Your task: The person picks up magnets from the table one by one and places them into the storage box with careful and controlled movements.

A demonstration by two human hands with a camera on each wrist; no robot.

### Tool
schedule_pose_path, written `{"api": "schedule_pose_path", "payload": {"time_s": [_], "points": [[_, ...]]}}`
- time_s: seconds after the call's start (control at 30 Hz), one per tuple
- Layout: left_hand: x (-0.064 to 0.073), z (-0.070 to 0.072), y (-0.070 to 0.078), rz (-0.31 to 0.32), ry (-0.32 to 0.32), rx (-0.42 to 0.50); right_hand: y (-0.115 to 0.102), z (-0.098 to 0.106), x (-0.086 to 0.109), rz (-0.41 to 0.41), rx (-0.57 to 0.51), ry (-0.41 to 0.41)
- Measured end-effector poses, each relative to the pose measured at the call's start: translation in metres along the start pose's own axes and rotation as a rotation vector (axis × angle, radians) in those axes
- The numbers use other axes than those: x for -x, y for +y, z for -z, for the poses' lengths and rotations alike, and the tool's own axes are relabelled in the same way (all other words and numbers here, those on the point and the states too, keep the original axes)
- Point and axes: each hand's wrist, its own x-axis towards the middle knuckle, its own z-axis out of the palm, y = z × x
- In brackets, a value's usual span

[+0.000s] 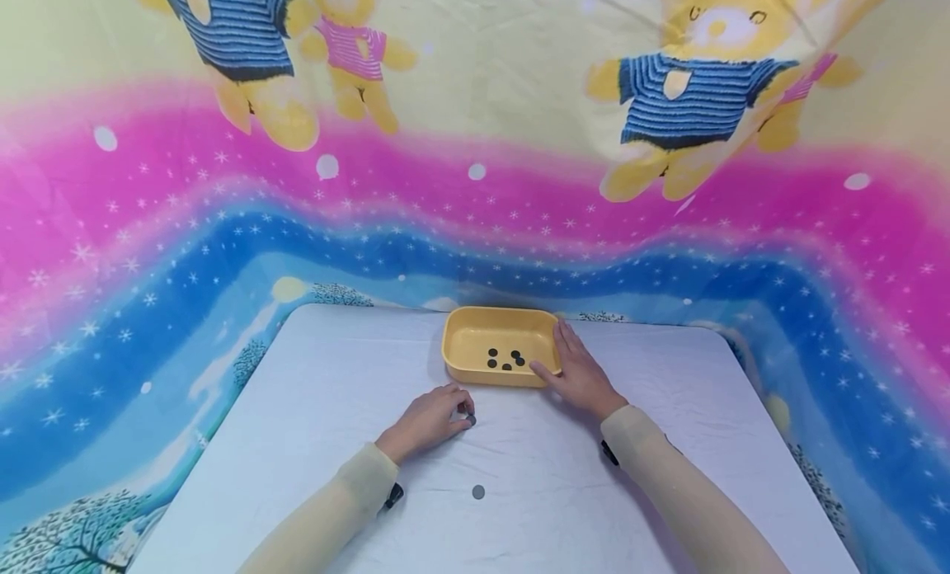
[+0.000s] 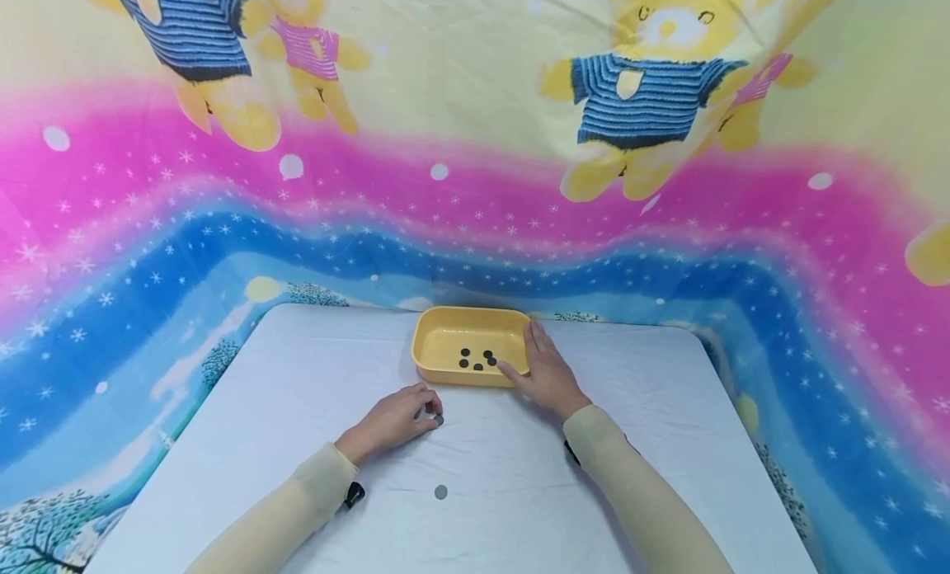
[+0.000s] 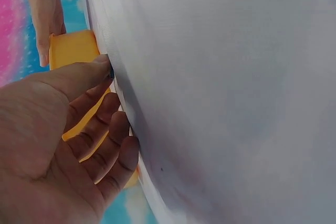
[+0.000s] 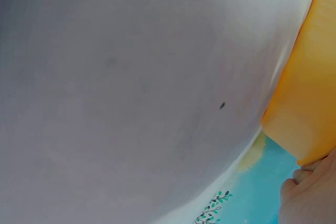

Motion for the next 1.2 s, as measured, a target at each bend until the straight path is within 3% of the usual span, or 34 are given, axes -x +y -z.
{"api": "schedule_pose_path", "payload": {"time_s": [1.2], "points": [[0.0009,0.0012,0.0074,-0.004,-0.030,0.028,-0.0021,0.0039,0.0026,0.007,-0.007,-0.004]]}}
